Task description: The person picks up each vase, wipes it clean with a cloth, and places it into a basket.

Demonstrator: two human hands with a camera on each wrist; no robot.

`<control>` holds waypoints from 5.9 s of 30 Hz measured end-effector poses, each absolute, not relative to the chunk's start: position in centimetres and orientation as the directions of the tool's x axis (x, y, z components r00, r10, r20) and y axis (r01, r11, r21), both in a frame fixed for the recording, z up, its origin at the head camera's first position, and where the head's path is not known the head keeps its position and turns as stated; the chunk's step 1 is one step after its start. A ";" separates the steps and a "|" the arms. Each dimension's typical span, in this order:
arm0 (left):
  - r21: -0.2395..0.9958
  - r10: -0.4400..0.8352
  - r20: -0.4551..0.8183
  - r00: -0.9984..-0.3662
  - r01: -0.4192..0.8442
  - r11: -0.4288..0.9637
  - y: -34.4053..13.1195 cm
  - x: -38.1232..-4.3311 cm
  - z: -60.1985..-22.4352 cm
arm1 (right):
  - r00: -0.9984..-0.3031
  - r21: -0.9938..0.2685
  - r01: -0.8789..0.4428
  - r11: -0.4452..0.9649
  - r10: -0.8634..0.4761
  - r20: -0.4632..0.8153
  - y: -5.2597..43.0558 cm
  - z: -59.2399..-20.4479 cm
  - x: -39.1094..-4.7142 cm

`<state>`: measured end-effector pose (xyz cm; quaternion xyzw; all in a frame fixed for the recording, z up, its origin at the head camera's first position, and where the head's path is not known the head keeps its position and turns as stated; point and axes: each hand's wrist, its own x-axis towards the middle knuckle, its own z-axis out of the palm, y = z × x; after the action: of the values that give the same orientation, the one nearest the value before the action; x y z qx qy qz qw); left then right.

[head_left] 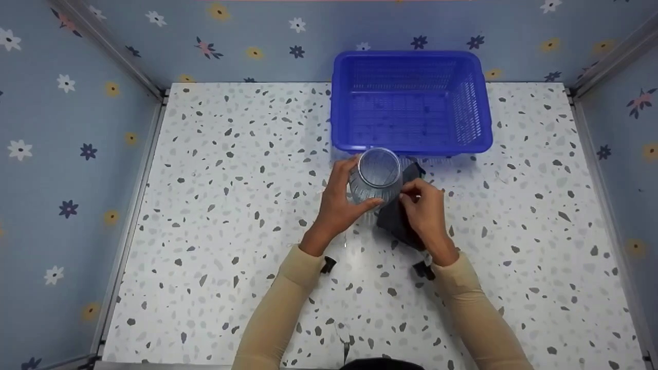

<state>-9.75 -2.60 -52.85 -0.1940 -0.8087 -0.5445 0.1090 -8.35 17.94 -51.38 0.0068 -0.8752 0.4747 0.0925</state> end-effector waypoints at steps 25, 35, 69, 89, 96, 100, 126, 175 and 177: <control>0.851 0.191 0.371 -0.909 0.415 0.323 -2.5 -9.7 -53.0 | -0.996 -0.807 -0.002 0.590 0.071 0.054 17.7 -54.2 -8.7; 0.846 0.198 0.365 -0.910 0.412 0.337 -2.6 -9.7 -52.7 | -0.983 -0.888 -0.091 0.451 0.100 0.151 18.0 -50.7 -8.0; 0.843 0.192 0.386 -0.902 0.429 0.325 -2.6 -9.9 -52.6 | -0.940 -0.823 -0.265 0.502 0.057 0.337 17.5 -46.0 -7.5; 0.842 0.191 0.382 -0.904 0.426 0.331 -2.6 -9.6 -52.6 | -0.983 -0.879 -0.100 0.467 0.093 0.161 18.0 -49.9 -8.0; 0.839 0.195 0.385 -0.902 0.430 0.333 -2.6 -9.6 -52.6 | -0.992 -0.858 -0.056 0.510 0.072 0.108 18.1 -51.5 -8.6; 0.836 0.197 0.390 -0.899 0.436 0.333 -2.6 -9.6 -52.7 | -0.993 -0.824 -0.053 0.564 0.057 0.103 18.0 -52.5 -8.9; 0.841 0.195 0.389 -0.900 0.433 0.324 -2.5 -9.7 -52.7 | -0.987 -0.862 -0.077 0.501 0.081 0.136 18.2 -50.5 -8.2; 0.834 0.192 0.409 -0.892 0.451 0.319 -2.4 -9.8 -52.9 | -0.937 -0.832 -0.244 0.497 0.099 0.334 17.9 -47.2 -7.8; 0.834 0.192 0.407 -0.893 0.449 0.320 -2.4 -9.8 -52.9 | -0.938 -0.844 -0.238 0.481 0.112 0.328 18.0 -47.6 -7.7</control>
<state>-9.77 -2.40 -52.88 -0.1994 -0.8038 -0.5481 0.1170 -7.73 17.98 -47.63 0.0374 -0.8432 0.5080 0.1722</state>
